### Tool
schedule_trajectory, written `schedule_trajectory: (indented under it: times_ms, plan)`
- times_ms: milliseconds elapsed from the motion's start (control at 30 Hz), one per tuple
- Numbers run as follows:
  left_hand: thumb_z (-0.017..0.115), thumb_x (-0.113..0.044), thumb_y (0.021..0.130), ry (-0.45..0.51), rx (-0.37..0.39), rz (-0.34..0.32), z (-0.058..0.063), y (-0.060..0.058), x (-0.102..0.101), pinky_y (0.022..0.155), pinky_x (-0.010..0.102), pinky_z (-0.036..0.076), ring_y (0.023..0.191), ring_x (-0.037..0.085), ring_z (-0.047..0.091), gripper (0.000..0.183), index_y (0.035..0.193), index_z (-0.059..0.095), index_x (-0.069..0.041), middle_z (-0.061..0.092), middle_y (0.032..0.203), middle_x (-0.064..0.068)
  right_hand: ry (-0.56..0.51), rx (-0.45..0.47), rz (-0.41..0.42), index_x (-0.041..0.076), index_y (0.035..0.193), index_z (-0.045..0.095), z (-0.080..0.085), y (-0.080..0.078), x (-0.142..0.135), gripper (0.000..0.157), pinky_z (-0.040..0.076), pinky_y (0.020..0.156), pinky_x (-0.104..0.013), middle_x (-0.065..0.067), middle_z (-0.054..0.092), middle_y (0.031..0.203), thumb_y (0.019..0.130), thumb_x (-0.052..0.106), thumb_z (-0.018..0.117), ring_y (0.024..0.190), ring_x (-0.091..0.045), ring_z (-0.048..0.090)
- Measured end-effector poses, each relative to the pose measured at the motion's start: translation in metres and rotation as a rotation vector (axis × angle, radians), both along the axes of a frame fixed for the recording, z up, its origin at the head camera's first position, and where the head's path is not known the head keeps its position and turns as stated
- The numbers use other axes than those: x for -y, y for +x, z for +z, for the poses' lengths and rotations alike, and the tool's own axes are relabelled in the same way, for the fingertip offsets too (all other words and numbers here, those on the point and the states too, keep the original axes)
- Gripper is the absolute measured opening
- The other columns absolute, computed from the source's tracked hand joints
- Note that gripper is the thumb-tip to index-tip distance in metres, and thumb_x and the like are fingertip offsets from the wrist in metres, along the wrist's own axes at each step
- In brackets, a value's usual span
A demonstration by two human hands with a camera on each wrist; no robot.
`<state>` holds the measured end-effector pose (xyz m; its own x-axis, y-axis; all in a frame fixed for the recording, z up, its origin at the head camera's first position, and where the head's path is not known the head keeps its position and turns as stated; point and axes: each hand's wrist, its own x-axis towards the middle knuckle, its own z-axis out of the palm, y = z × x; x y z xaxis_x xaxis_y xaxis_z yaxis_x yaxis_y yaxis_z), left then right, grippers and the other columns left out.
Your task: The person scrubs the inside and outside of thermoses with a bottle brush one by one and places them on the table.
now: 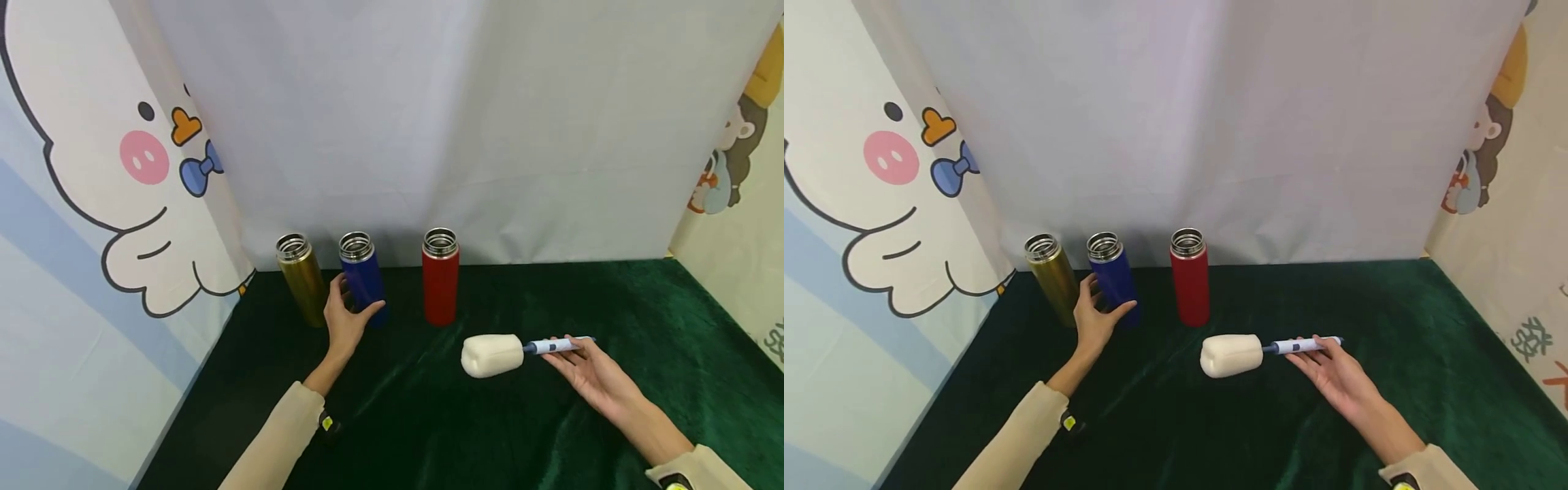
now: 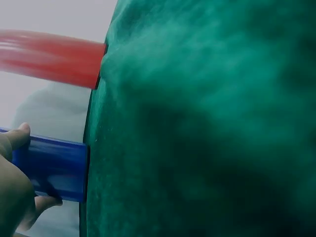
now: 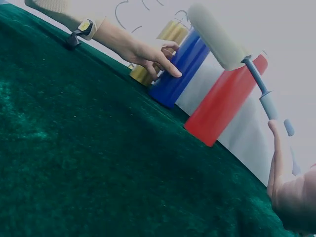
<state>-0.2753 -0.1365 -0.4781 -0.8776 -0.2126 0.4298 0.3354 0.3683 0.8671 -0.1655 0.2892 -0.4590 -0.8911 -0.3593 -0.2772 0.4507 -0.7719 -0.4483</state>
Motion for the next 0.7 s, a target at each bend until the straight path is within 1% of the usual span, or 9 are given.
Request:
schedule_trajectory:
  times_ms: [67, 167, 233, 300, 400, 500, 567, 633, 700]
  plan:
    - [0.091, -0.015, 0.078, -0.009, 0.012, 0.005, -0.003, -0.002, 0.001, 0.1, 0.062, 0.053, 0.128, 0.045, 0.057, 0.084, 0.147, 0.042, -0.01, 0.053, 0.145, 0.022, -0.013, -0.017, 0.006, 0.006, 0.117, 0.047, 0.0, 0.0, -0.004, 0.015, 0.051, 0.109, -0.037, -0.013, 0.059, 0.12, 0.111, 0.013, 0.034, 0.111, -0.027, 0.07]
    - [0.091, -0.02, 0.078, -0.059, 0.055, 0.022, -0.002, -0.003, 0.001, 0.105, 0.06, 0.051, 0.13, 0.042, 0.056, 0.084, 0.145, 0.042, -0.009, 0.053, 0.144, 0.021, -0.008, -0.013, -0.003, 0.007, 0.11, 0.051, 0.002, 0.0, -0.009, 0.016, 0.052, 0.108, -0.036, -0.013, 0.062, 0.118, 0.111, 0.013, 0.036, 0.111, -0.027, 0.07]
    - [0.09, -0.025, 0.079, -0.11, 0.099, 0.026, 0.001, -0.002, 0.001, 0.108, 0.058, 0.048, 0.131, 0.041, 0.055, 0.085, 0.146, 0.04, -0.007, 0.052, 0.144, 0.021, -0.008, 0.012, -0.02, 0.009, 0.112, 0.049, 0.003, 0.0, -0.012, 0.01, 0.051, 0.109, -0.035, -0.013, 0.063, 0.116, 0.111, 0.014, 0.04, 0.109, -0.027, 0.071]
    - [0.09, -0.031, 0.079, -0.161, 0.17, 0.016, 0.004, 0.001, 0.002, 0.11, 0.057, 0.046, 0.132, 0.039, 0.054, 0.088, 0.146, 0.037, -0.007, 0.051, 0.143, 0.021, -0.023, 0.046, -0.034, 0.013, 0.116, 0.047, 0.003, 0.0, -0.016, 0.008, 0.05, 0.11, -0.034, -0.014, 0.065, 0.115, 0.11, 0.015, 0.043, 0.108, -0.029, 0.071]
    - [0.088, -0.032, 0.08, -0.196, 0.284, -0.006, 0.009, 0.013, 0.007, 0.106, 0.055, 0.047, 0.128, 0.038, 0.054, 0.09, 0.147, 0.034, -0.007, 0.05, 0.141, 0.021, -0.045, 0.085, -0.033, 0.017, 0.123, 0.043, 0.002, 0.001, -0.025, 0.013, 0.047, 0.113, -0.034, -0.016, 0.065, 0.114, 0.11, 0.015, 0.044, 0.107, -0.031, 0.071]
    - [0.083, -0.028, 0.086, -0.224, 0.382, -0.038, 0.014, 0.034, 0.014, 0.094, 0.048, 0.054, 0.113, 0.034, 0.062, 0.072, 0.14, 0.041, -0.005, 0.056, 0.13, 0.02, -0.07, 0.122, -0.026, 0.02, 0.125, 0.041, -0.002, 0.009, -0.038, 0.016, 0.045, 0.115, -0.035, -0.019, 0.066, 0.114, 0.11, 0.016, 0.043, 0.107, -0.034, 0.071]
    - [0.078, -0.023, 0.091, -0.226, 0.425, -0.116, 0.018, 0.048, 0.016, 0.082, 0.041, 0.058, 0.1, 0.03, 0.068, 0.053, 0.132, 0.052, -0.002, 0.064, 0.119, 0.019, -0.097, 0.13, -0.014, 0.019, 0.125, 0.043, -0.003, 0.014, -0.049, 0.014, 0.045, 0.115, -0.035, -0.02, 0.066, 0.114, 0.111, 0.017, 0.041, 0.108, -0.036, 0.071]
    - [0.073, -0.02, 0.095, -0.229, 0.464, -0.261, 0.024, 0.058, 0.013, 0.074, 0.034, 0.06, 0.091, 0.027, 0.071, 0.04, 0.127, 0.058, -0.001, 0.069, 0.112, 0.018, -0.143, 0.123, -0.001, 0.016, 0.122, 0.048, -0.004, 0.017, -0.059, 0.014, 0.045, 0.115, -0.036, -0.022, 0.066, 0.116, 0.112, 0.019, 0.038, 0.11, -0.038, 0.07]
    - [0.071, -0.018, 0.097, -0.23, 0.457, -0.411, 0.029, 0.062, 0.004, 0.07, 0.032, 0.061, 0.09, 0.026, 0.072, 0.037, 0.127, 0.06, 0.0, 0.07, 0.111, 0.019, -0.185, 0.11, 0.015, 0.014, 0.119, 0.05, -0.002, 0.018, -0.066, 0.018, 0.045, 0.115, -0.036, -0.023, 0.066, 0.118, 0.112, 0.021, 0.036, 0.113, -0.039, 0.069]
